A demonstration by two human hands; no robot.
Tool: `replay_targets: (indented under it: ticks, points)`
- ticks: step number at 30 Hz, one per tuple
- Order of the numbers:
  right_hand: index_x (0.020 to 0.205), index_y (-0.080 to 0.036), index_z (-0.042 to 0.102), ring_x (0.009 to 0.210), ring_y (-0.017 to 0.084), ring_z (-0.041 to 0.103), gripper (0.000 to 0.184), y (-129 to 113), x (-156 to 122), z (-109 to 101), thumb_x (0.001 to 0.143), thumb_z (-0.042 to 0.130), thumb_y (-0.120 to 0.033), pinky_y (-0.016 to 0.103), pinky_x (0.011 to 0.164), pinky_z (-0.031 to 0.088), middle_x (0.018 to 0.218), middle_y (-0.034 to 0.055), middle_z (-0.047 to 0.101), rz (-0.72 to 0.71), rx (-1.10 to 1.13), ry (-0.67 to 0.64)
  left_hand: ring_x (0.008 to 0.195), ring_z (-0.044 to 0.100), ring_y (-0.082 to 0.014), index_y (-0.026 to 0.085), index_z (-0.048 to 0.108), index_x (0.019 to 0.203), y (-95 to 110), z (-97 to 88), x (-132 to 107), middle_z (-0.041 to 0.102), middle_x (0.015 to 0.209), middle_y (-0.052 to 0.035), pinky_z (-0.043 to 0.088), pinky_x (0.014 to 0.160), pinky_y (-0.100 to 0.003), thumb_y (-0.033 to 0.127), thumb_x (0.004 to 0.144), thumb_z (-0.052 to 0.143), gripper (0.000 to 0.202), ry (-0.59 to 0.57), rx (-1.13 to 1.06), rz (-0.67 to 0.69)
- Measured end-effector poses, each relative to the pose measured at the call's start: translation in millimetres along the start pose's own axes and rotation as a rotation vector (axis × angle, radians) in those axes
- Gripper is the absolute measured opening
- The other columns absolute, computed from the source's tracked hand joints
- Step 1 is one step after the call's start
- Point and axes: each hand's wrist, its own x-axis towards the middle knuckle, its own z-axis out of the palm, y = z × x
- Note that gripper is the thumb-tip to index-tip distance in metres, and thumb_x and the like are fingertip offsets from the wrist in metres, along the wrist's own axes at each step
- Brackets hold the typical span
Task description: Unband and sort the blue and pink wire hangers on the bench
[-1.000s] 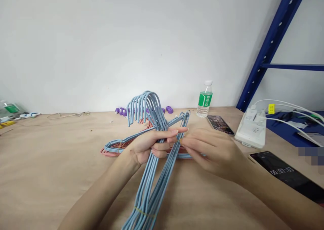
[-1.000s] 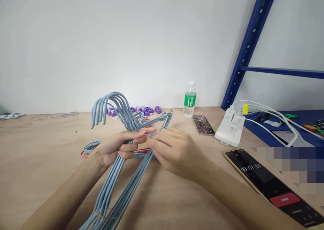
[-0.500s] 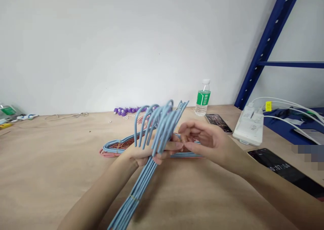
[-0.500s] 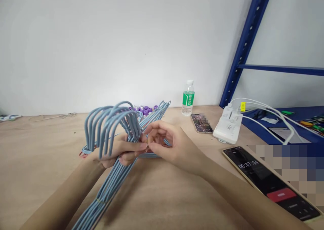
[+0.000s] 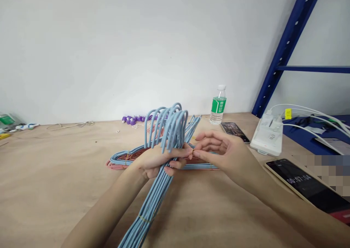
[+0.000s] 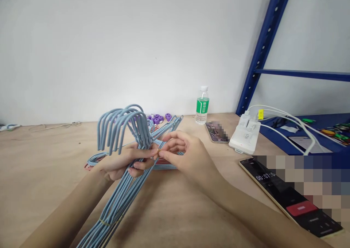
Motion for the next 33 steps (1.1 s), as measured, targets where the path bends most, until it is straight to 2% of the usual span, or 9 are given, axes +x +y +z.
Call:
replay_targets:
  ticks: [5, 8, 11, 15, 18, 24, 28, 33]
  points:
    - [0.078, -0.018, 0.052, 0.063, 0.015, 0.063, 0.013, -0.6, -1.4, 1.9, 0.066, 0.054, -0.024, 0.026, 0.058, 0.055, 0.065, 0.0009, 0.064, -0.127, -0.293, 0.038, 0.039, 0.023, 0.0002, 0.015, 0.042, 0.063, -4.6, 1.1, 3.6, 0.035, 0.048, 0.0097, 0.012, 0.031, -0.011, 0.033, 0.061, 0.072, 0.035, 0.099, 0.158, 0.042]
    - [0.084, -0.019, 0.053, 0.062, 0.012, 0.062, 0.015, 1.3, -5.3, 6.0, 0.069, 0.049, -0.018, 0.020, 0.054, 0.053, 0.067, -0.0006, 0.063, -0.283, -0.408, 0.108, 0.038, 0.023, 0.0000, 0.017, 0.037, 0.060, -6.2, 1.2, 4.6, 0.033, 0.045, 0.0105, 0.012, 0.031, -0.011, 0.033, 0.061, 0.072, 0.039, 0.085, 0.175, 0.056]
    - [0.088, -0.020, 0.052, 0.063, 0.010, 0.062, 0.018, 3.3, -7.9, 6.4, 0.071, 0.048, -0.014, 0.018, 0.056, 0.053, 0.069, -0.0020, 0.063, -0.395, -0.441, 0.121, 0.037, 0.021, -0.0001, 0.016, 0.042, 0.064, -4.9, 1.8, 2.8, 0.033, 0.042, 0.0109, 0.012, 0.031, -0.011, 0.033, 0.061, 0.072, 0.035, 0.046, 0.134, 0.036]
    - [0.087, -0.021, 0.052, 0.065, 0.012, 0.062, 0.013, 0.9, -6.9, 0.4, 0.074, 0.051, -0.020, 0.021, 0.059, 0.053, 0.067, -0.0023, 0.063, -0.290, -0.397, 0.035, 0.036, 0.017, 0.0003, 0.014, 0.047, 0.066, -0.5, 2.1, 0.1, 0.031, 0.040, 0.0115, 0.009, 0.030, -0.012, 0.038, 0.059, 0.073, 0.036, 0.021, 0.080, -0.028]
    - [0.084, -0.021, 0.051, 0.065, 0.012, 0.061, 0.013, -2.4, -6.6, -2.2, 0.072, 0.055, -0.024, 0.022, 0.059, 0.053, 0.064, -0.0024, 0.062, -0.221, -0.354, 0.007, 0.036, 0.017, 0.0002, 0.013, 0.047, 0.063, -0.1, 1.6, 0.5, 0.030, 0.040, 0.0110, 0.009, 0.030, -0.012, 0.033, 0.060, 0.073, 0.033, -0.009, 0.098, -0.036]
    - [0.084, -0.020, 0.050, 0.065, 0.011, 0.060, 0.016, -8.0, -8.7, 0.1, 0.068, 0.051, -0.018, 0.023, 0.064, 0.053, 0.066, -0.0022, 0.058, -0.153, -0.302, -0.051, 0.038, 0.021, -0.0002, 0.014, 0.045, 0.062, -3.7, 2.3, 3.2, 0.034, 0.045, 0.0092, 0.010, 0.030, -0.012, 0.024, 0.061, 0.072, 0.028, -0.001, 0.059, 0.000]
    - [0.082, -0.019, 0.047, 0.067, 0.012, 0.060, 0.020, -5.2, -1.2, -2.4, 0.065, 0.057, -0.022, 0.025, 0.065, 0.052, 0.065, -0.0023, 0.056, -0.037, -0.066, -0.116, 0.037, 0.019, 0.0001, 0.013, 0.048, 0.063, -1.1, 1.1, 2.5, 0.034, 0.045, 0.0089, 0.010, 0.029, -0.010, 0.023, 0.063, 0.071, 0.026, -0.074, -0.028, -0.017]
    - [0.081, -0.019, 0.044, 0.065, 0.007, 0.058, 0.028, -2.5, 6.5, -4.7, 0.064, 0.066, -0.023, 0.018, 0.063, 0.049, 0.065, -0.0054, 0.054, 0.105, 0.315, -0.151, 0.038, 0.016, -0.0006, 0.012, 0.049, 0.066, 1.3, -7.1, 2.2, 0.032, 0.047, 0.0083, 0.012, 0.029, -0.009, 0.021, 0.073, 0.061, 0.017, -0.100, -0.111, -0.036]
